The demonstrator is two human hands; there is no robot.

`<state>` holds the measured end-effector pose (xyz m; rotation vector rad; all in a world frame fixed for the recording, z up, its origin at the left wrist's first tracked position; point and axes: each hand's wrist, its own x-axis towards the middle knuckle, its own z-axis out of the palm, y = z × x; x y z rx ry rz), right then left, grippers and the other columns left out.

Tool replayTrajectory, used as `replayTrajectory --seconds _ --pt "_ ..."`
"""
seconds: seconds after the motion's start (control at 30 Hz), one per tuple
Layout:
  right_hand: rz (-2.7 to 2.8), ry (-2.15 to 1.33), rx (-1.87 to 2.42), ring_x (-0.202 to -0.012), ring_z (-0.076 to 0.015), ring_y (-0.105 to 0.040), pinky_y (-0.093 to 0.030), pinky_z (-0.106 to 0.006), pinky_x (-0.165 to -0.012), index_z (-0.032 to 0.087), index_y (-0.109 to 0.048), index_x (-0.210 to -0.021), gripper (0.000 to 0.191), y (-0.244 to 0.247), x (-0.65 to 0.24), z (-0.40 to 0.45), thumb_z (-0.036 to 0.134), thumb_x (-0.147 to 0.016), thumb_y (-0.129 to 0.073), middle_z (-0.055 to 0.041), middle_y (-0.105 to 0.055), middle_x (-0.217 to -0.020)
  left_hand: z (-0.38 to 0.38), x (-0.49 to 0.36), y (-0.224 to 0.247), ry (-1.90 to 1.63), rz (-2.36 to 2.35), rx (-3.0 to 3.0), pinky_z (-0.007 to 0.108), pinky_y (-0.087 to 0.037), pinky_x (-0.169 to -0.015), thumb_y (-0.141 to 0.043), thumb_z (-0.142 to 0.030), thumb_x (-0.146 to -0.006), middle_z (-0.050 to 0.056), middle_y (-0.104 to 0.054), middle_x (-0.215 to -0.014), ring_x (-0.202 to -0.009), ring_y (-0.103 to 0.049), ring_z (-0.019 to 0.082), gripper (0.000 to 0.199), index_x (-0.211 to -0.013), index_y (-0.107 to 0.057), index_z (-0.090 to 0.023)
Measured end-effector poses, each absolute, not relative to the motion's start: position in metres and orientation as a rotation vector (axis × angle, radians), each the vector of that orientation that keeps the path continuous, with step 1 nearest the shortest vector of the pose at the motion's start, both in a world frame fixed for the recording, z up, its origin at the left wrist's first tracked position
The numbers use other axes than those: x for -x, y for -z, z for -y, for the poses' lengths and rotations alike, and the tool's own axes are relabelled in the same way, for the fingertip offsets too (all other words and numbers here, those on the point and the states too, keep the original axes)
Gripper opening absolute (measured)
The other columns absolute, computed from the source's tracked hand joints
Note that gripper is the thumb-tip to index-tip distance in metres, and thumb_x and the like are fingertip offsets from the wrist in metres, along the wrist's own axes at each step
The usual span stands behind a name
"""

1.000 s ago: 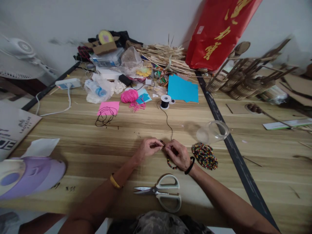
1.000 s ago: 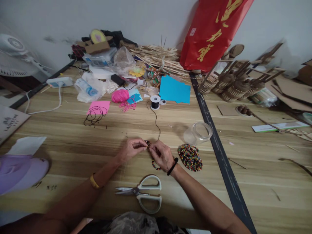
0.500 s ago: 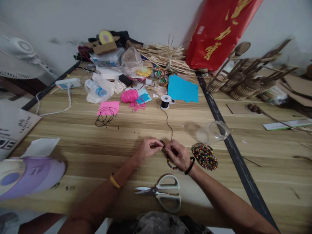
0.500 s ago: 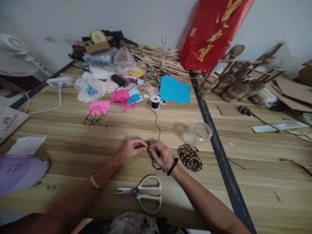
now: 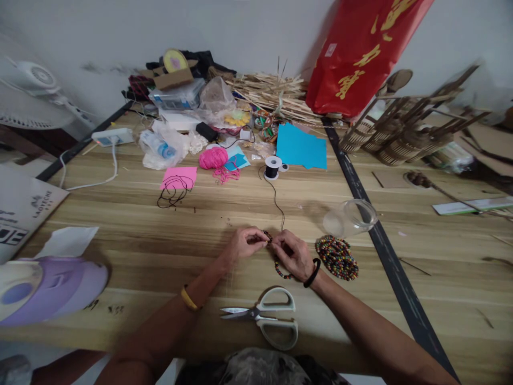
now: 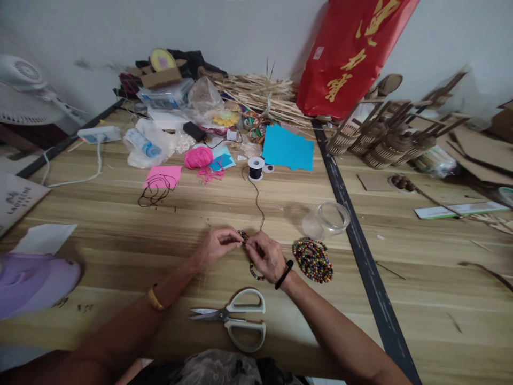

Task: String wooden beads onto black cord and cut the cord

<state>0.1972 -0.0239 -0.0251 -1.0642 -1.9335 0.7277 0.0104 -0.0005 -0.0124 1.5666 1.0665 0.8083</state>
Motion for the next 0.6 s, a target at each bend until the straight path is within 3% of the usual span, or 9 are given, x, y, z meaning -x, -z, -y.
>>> replayTrajectory --seconds 0.6 --pt "1.929 -0.726 1.063 -0.063 -0.0125 -0.052 -0.042 -0.024 -0.057 0.018 -0.057 -0.084 0.013 0.0243 -0.1970 0.0239 0.026 -0.091 -0.050 -0.0017 -0.056 -0.072 0.0012 -0.0110 0.0097 -0.800 -1.050 -1.559 0.024 -0.050 -0.073 -0.062 -0.016 -0.074 0.007 -0.068 -0.083 -0.078 -0.063 0.014 0.011 -0.081 -0.069 -0.011"
